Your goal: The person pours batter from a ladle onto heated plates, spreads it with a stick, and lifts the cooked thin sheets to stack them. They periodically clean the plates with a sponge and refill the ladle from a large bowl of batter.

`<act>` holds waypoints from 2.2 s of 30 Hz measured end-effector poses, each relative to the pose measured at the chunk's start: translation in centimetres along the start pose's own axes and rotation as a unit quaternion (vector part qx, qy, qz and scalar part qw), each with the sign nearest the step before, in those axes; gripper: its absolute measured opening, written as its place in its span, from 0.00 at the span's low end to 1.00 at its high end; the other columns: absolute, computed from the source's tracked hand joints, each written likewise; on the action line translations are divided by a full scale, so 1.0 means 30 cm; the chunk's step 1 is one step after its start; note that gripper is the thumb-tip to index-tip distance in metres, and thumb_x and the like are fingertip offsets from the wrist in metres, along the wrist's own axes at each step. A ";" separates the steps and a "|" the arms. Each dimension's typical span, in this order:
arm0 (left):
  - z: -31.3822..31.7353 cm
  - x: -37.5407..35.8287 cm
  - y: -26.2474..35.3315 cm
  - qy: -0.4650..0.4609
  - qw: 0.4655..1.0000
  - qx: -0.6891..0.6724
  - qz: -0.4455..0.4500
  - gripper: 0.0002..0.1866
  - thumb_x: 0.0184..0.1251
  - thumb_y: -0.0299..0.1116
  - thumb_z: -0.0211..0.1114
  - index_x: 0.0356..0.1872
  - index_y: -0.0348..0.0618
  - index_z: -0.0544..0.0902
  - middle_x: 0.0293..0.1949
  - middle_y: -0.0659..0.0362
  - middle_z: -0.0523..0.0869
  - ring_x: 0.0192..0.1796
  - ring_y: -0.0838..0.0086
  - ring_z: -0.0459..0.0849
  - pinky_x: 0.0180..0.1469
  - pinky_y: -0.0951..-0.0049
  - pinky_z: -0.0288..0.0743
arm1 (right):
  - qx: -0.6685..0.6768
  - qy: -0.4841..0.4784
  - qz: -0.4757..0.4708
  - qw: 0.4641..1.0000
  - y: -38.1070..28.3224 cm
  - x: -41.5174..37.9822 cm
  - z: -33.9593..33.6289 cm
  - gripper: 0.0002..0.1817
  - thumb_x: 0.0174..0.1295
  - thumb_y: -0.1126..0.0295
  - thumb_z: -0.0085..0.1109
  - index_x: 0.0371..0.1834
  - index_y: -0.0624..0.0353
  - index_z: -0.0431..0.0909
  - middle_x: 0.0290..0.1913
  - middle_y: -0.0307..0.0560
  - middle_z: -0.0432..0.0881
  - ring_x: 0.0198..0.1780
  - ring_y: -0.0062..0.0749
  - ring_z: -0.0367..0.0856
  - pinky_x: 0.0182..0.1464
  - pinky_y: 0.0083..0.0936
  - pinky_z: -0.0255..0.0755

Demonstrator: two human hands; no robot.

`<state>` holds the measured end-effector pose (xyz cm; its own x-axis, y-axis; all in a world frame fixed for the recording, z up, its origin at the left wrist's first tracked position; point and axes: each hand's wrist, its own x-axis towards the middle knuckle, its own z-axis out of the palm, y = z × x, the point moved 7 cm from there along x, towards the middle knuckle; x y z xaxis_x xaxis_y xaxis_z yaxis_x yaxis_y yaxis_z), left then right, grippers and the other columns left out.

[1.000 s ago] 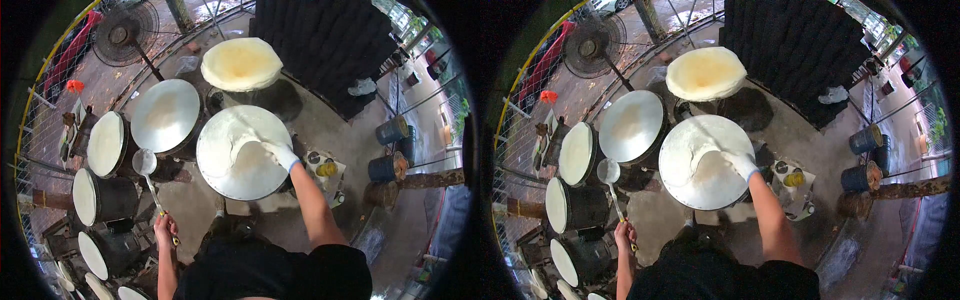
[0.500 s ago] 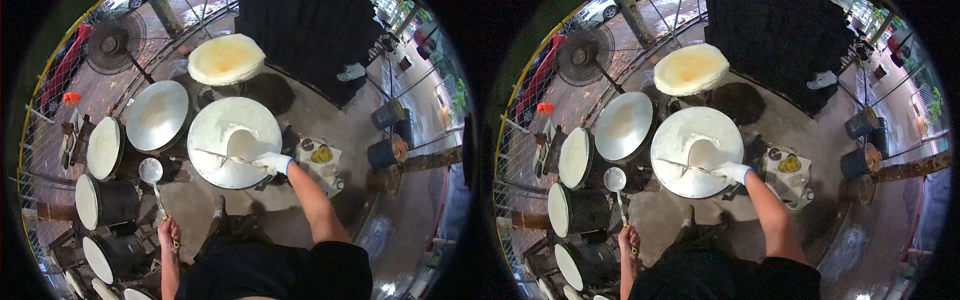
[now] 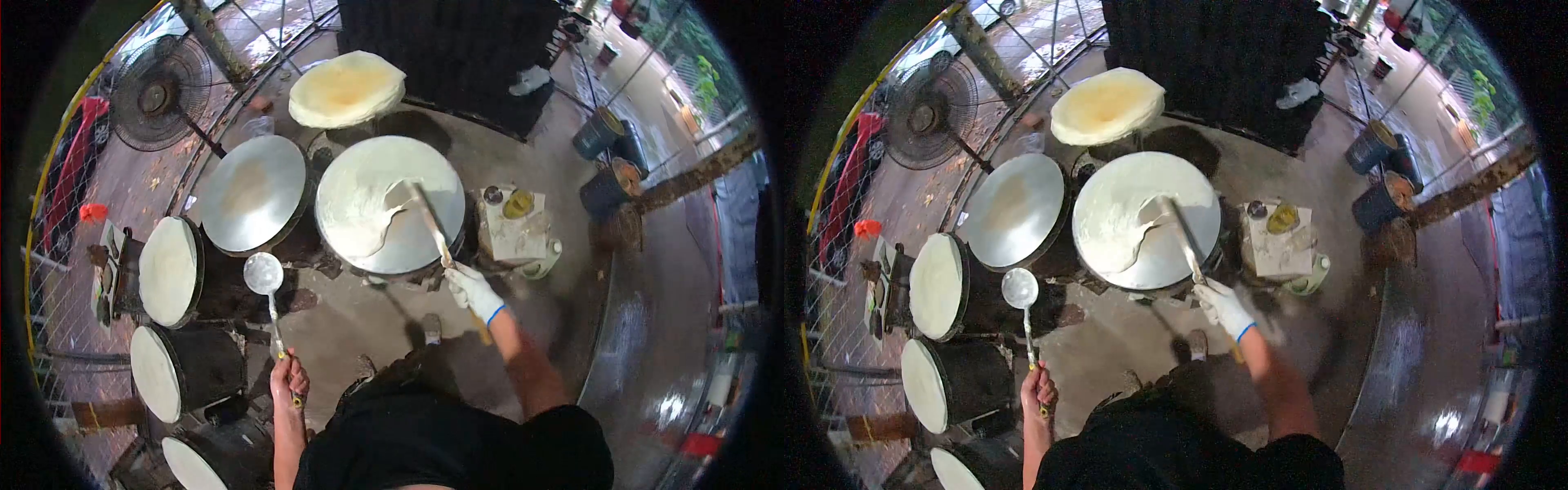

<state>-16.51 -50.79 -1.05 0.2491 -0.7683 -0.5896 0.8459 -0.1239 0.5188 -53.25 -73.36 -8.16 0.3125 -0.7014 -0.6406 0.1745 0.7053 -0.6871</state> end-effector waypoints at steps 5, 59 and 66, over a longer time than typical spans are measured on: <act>-0.177 -0.053 0.116 -0.084 0.994 0.005 -0.068 0.08 0.71 0.31 0.54 0.45 0.41 0.76 0.20 0.66 0.67 0.12 0.84 0.60 0.11 0.83 0.56 | -0.047 -0.103 -0.050 0.992 0.252 0.014 0.566 0.18 0.66 0.58 0.56 0.55 0.52 0.74 0.28 0.35 0.78 0.19 0.19 0.72 0.17 0.17 0.61; 0.427 -0.236 -0.398 -0.084 0.993 -0.048 -0.070 0.09 0.67 0.29 0.56 0.45 0.37 0.75 0.36 0.58 0.73 0.20 0.80 0.63 0.16 0.82 0.61 | -0.497 -0.146 -0.123 0.846 0.042 -0.149 -0.098 0.20 0.64 0.53 0.45 0.42 0.61 0.73 0.40 0.61 0.80 0.45 0.53 0.80 0.46 0.45 0.71; 0.407 -0.185 -0.372 -0.065 0.993 -0.049 -0.083 0.08 0.67 0.29 0.55 0.44 0.38 0.75 0.36 0.57 0.74 0.19 0.80 0.63 0.15 0.82 0.61 | -0.543 0.170 -0.188 0.801 -0.254 0.160 -0.264 0.24 0.66 0.52 0.44 0.61 0.50 0.68 0.43 0.63 0.80 0.46 0.59 0.78 0.48 0.50 0.71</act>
<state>-33.09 -52.81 3.98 0.0439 -0.8177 -0.5740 0.9139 -0.1992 0.3537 -60.46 -82.92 -8.71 0.1240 -0.9608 -0.2481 -0.7759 0.0620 -0.6278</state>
